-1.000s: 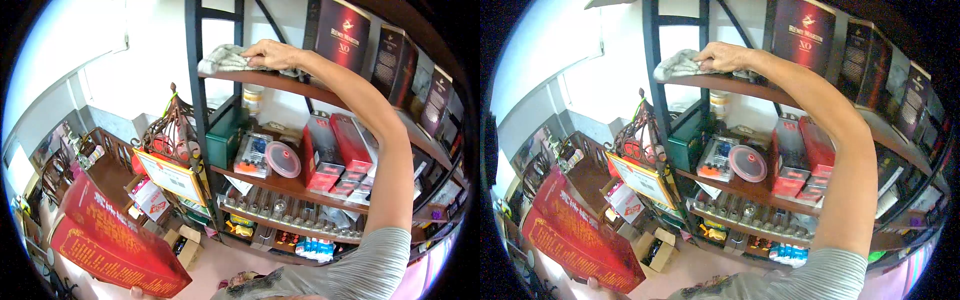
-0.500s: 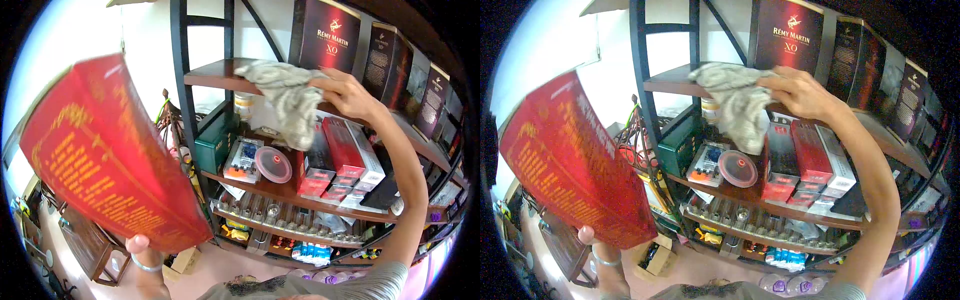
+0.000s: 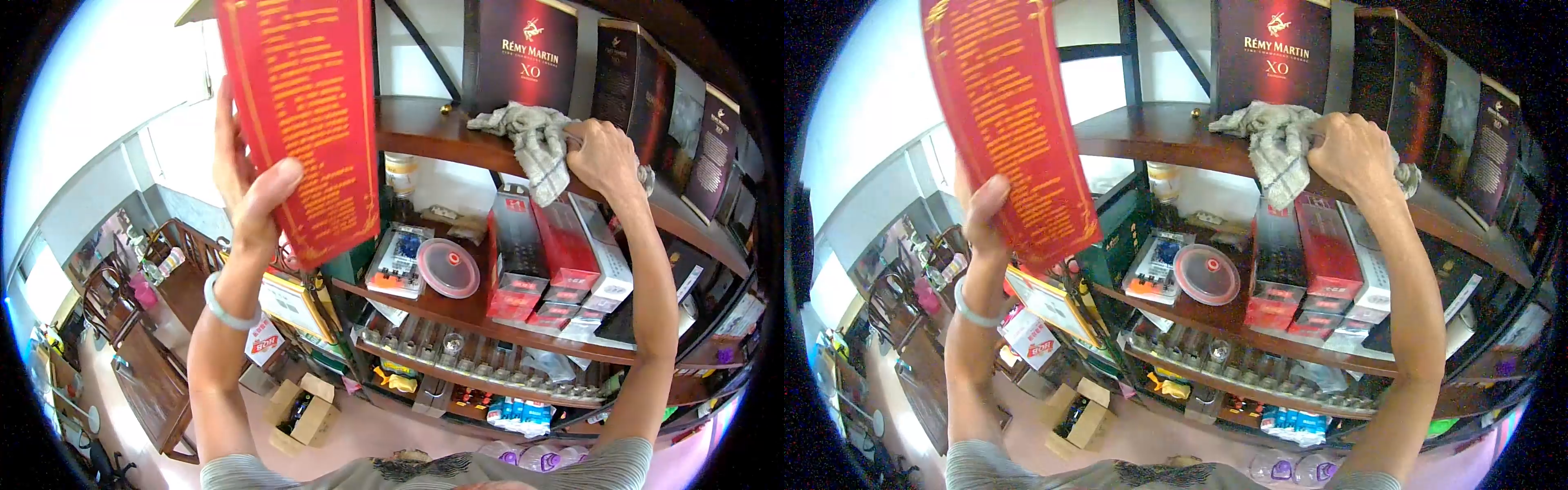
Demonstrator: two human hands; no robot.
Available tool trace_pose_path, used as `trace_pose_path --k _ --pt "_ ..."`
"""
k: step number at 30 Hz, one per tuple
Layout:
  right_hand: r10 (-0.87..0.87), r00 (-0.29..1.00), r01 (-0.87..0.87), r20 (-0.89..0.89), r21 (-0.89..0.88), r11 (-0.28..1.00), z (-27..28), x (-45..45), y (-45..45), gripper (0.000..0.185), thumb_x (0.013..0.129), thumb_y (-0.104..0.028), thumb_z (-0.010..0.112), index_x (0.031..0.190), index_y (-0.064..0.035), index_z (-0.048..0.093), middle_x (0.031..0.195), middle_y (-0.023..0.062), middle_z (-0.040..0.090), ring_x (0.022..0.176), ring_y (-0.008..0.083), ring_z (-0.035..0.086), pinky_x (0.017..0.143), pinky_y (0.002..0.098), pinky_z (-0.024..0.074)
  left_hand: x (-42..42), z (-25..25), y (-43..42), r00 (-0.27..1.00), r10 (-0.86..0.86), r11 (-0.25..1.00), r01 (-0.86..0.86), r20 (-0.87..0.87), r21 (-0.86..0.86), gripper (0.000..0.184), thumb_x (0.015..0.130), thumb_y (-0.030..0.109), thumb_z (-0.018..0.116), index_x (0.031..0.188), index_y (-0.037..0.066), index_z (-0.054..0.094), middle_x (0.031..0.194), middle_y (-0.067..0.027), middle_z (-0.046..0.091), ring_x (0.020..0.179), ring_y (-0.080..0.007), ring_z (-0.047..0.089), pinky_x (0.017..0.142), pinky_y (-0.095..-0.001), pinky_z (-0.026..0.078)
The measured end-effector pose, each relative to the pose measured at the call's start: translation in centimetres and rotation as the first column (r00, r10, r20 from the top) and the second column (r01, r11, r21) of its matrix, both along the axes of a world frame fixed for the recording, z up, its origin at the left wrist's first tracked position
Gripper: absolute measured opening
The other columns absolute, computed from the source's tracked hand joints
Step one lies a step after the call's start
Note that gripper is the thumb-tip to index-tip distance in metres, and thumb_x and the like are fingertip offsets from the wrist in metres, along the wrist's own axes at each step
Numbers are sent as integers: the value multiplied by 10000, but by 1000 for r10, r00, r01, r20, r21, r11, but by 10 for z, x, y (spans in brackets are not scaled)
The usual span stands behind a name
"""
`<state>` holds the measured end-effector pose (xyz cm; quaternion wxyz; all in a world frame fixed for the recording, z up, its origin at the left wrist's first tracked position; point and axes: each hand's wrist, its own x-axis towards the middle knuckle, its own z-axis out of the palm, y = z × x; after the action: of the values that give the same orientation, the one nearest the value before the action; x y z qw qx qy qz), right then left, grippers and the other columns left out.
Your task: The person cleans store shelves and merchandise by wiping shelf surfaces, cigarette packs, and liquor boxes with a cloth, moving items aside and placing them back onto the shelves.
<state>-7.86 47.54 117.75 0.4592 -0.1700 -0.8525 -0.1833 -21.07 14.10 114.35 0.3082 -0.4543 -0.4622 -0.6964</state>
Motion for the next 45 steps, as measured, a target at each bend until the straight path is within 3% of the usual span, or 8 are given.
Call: trace_pose_path --k 9,17,21,24,27,34,41,45 --pt "110 993 -110 -45 8 994 -3 2 2 190 667 -121 535 768 -35 672 815 207 632 756 367 621 726 431 500 -36 27 41 942 162 987 -162 -294 25 1003 619 374 697 1373 -43 184 1068 -212 519 911 -262 598 803 -363 502" --pt "140 989 -140 -49 2 990 -3 3 3 189 684 -122 524 776 -56 675 809 209 631 762 368 620 716 438 496 -61 46 71 977 70 996 -57 -199 74 966 652 374 701 1353 -66 202 947 -165 596 787 -217 638 704 -309 537" --pt "156 987 -154 -49 42 987 -5 3 5 193 685 -122 520 784 -50 669 811 214 628 766 369 618 711 446 495 -77 54 83 967 163 986 -150 -195 78 934 641 399 713 1315 -73 273 877 -157 614 709 -208 645 655 -278 540" --pt "144 989 -143 -28 23 989 -4 4 0 184 684 -120 517 771 -44 661 811 220 624 762 372 617 701 453 495 -99 54 93 938 340 936 -344 -61 -70 1056 564 604 700 1360 50 284 1117 -249 388 1028 -357 447 861 -484 363" --pt "120 992 -120 -32 13 993 -3 5 -2 164 680 -117 520 747 -38 647 796 221 614 739 378 612 683 456 497 -100 60 103 766 643 753 -634 -7 -179 1105 539 659 687 1392 123 233 1126 -264 324 1102 -427 331 896 -593 255" --pt "162 982 -156 -94 61 986 -6 4 1 126 654 -86 546 706 -20 640 731 202 609 706 347 620 635 426 507 -116 76 133 684 728 597 -606 38 -525 1223 535 653 687 1414 126 20 1147 -330 288 1099 -481 308 864 -606 275" --pt "156 980 -150 -120 61 987 -6 5 -2 136 660 -95 537 717 -31 642 744 197 610 717 353 617 664 433 500 -153 83 143 625 780 481 -642 -44 -597 1260 542 694 673 1418 129 -36 1224 -371 249 1153 -509 307 883 -604 313" --pt "137 985 -133 -101 52 990 -7 4 -2 147 667 -107 537 747 -55 649 764 191 612 734 356 614 677 437 494 -186 83 141 702 704 501 -599 -109 -625 1281 562 770 591 1412 88 -83 1270 -448 172 1194 -585 236 961 -601 268"
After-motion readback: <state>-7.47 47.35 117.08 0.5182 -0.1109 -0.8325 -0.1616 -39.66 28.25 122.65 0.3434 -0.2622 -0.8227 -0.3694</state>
